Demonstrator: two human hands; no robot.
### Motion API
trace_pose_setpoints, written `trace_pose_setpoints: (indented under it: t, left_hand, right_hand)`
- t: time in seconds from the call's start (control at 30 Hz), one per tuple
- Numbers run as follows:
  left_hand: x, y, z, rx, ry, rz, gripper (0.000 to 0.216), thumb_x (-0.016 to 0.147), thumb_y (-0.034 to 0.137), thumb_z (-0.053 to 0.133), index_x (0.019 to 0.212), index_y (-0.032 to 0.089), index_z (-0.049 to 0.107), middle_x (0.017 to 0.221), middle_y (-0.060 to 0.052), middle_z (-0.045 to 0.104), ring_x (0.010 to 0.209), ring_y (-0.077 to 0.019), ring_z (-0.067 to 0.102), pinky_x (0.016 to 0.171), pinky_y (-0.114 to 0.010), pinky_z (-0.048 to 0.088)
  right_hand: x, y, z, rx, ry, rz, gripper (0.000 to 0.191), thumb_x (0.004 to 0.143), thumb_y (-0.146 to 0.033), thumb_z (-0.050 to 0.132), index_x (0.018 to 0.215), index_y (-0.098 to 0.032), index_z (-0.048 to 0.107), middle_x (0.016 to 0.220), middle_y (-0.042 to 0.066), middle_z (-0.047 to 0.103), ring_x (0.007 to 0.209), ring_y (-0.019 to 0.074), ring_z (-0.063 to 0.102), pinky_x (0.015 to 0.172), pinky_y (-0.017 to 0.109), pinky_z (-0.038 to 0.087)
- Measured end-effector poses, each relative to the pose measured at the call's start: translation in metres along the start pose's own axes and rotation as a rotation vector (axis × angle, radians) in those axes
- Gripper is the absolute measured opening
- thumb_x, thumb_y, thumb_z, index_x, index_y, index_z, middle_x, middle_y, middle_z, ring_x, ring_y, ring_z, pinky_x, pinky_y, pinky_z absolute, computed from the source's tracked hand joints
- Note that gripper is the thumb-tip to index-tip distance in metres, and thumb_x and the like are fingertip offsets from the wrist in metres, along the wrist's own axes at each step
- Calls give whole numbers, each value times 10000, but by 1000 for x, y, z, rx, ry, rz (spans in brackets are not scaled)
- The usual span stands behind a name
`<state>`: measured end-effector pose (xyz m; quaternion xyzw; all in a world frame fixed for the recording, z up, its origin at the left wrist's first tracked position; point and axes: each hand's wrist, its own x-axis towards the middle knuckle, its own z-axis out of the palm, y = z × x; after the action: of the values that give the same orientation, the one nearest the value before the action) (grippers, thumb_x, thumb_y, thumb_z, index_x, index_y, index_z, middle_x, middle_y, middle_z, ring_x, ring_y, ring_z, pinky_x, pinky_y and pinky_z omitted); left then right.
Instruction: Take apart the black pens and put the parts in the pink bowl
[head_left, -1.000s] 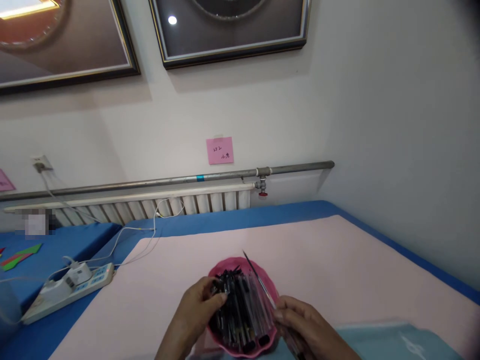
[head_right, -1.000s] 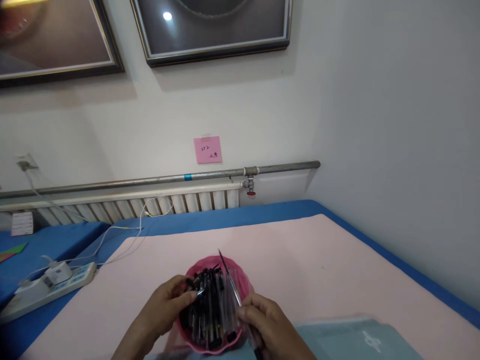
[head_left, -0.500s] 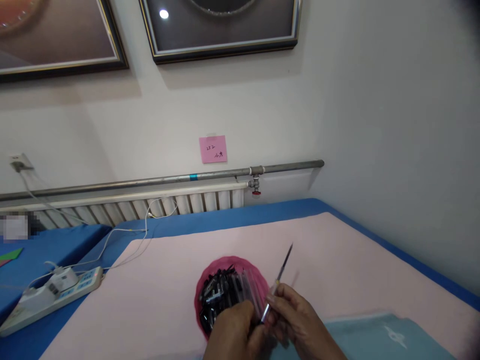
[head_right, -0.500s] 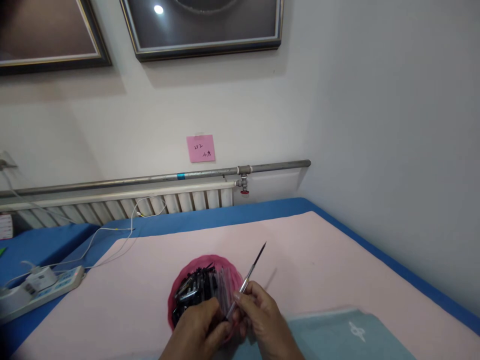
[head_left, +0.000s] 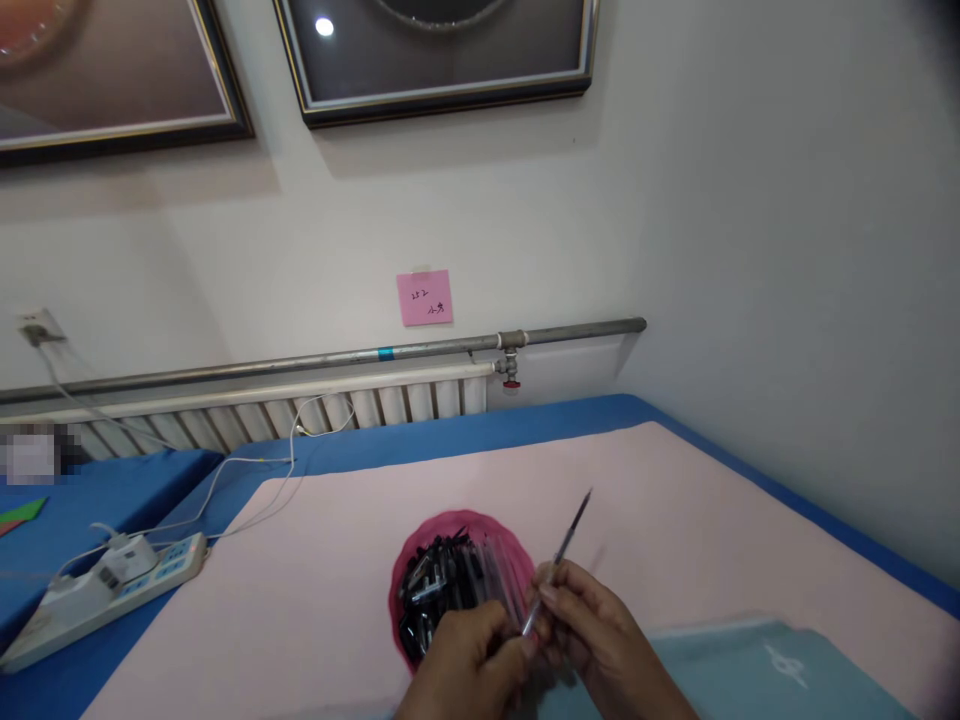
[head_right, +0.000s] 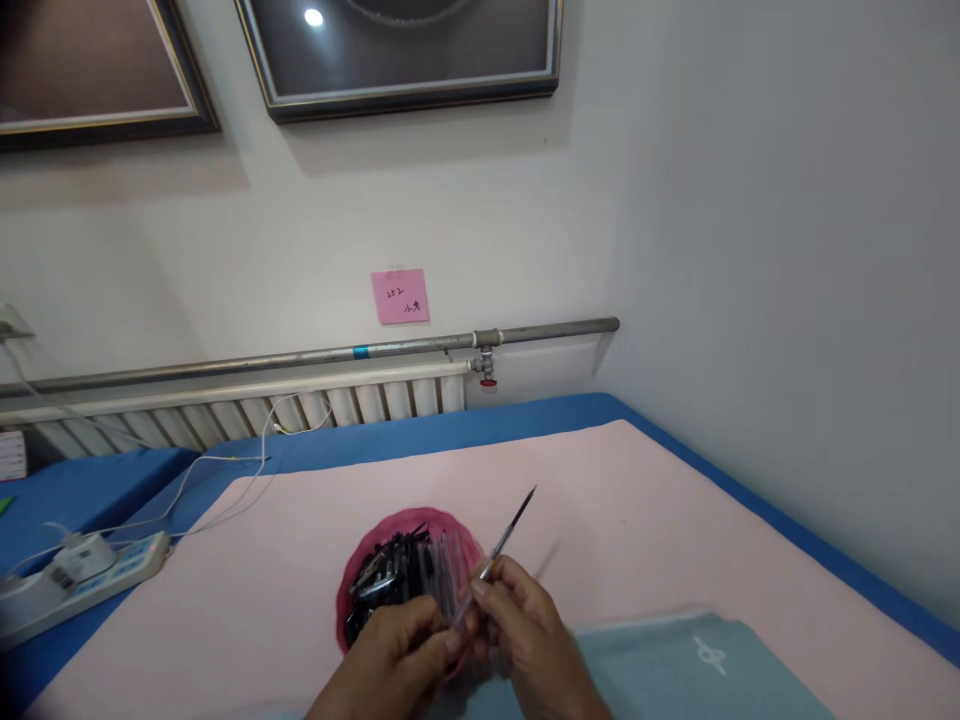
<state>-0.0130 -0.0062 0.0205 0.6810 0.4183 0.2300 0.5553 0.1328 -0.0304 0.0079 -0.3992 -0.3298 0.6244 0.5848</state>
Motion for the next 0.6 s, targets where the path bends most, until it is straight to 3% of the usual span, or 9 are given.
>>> trace_pose_setpoints:
  t: [0.1, 0.27, 0.33, 0.47, 0.6]
  left_hand:
    - [-1, 0, -4, -117, -71, -59, 440, 834, 526, 390, 652, 165, 562, 553, -23, 532, 478, -127, 421, 458, -238, 271]
    - [0, 2, -3, -88, 82, 29, 209, 708, 374, 636, 706, 173, 577, 653, -5, 558, 601, -131, 465, 544, -218, 332]
    - [1, 1, -2, -106, 45, 1, 229, 715, 395, 620, 685, 178, 553, 612, 8, 534, 535, -116, 447, 496, -213, 318]
    - [2, -2, -2, -184, -102, -99, 432, 814, 550, 402, 673, 166, 544, 534, -9, 521, 398, -103, 390, 408, -226, 261]
    - [3, -2, 0, -132, 92, 5, 319, 748, 476, 569, 697, 161, 561, 607, -5, 535, 534, -115, 456, 497, -219, 326]
  right_hand:
    - [-1, 0, 1, 8, -9, 0, 293, 721, -438, 667, 784, -183, 536, 550, -47, 541, 454, 87, 464, 447, 203, 313]
    - [1, 0, 0, -24, 27, -3, 301, 709, -434, 677, 791, -177, 543, 560, -32, 564, 474, 91, 479, 467, 202, 316]
    - [3, -1, 0, 9, 24, 5, 298, 700, -424, 687, 780, -177, 540, 550, -34, 557, 471, 89, 472, 467, 201, 320]
    - [3, -1, 1, 78, 20, 27, 287, 696, -397, 697, 800, -180, 541, 543, -46, 540, 470, 84, 465, 471, 199, 335]
    - [3, 2, 1, 27, 44, 12, 289, 708, -418, 679, 798, -178, 546, 549, -40, 551, 459, 84, 475, 443, 192, 292]
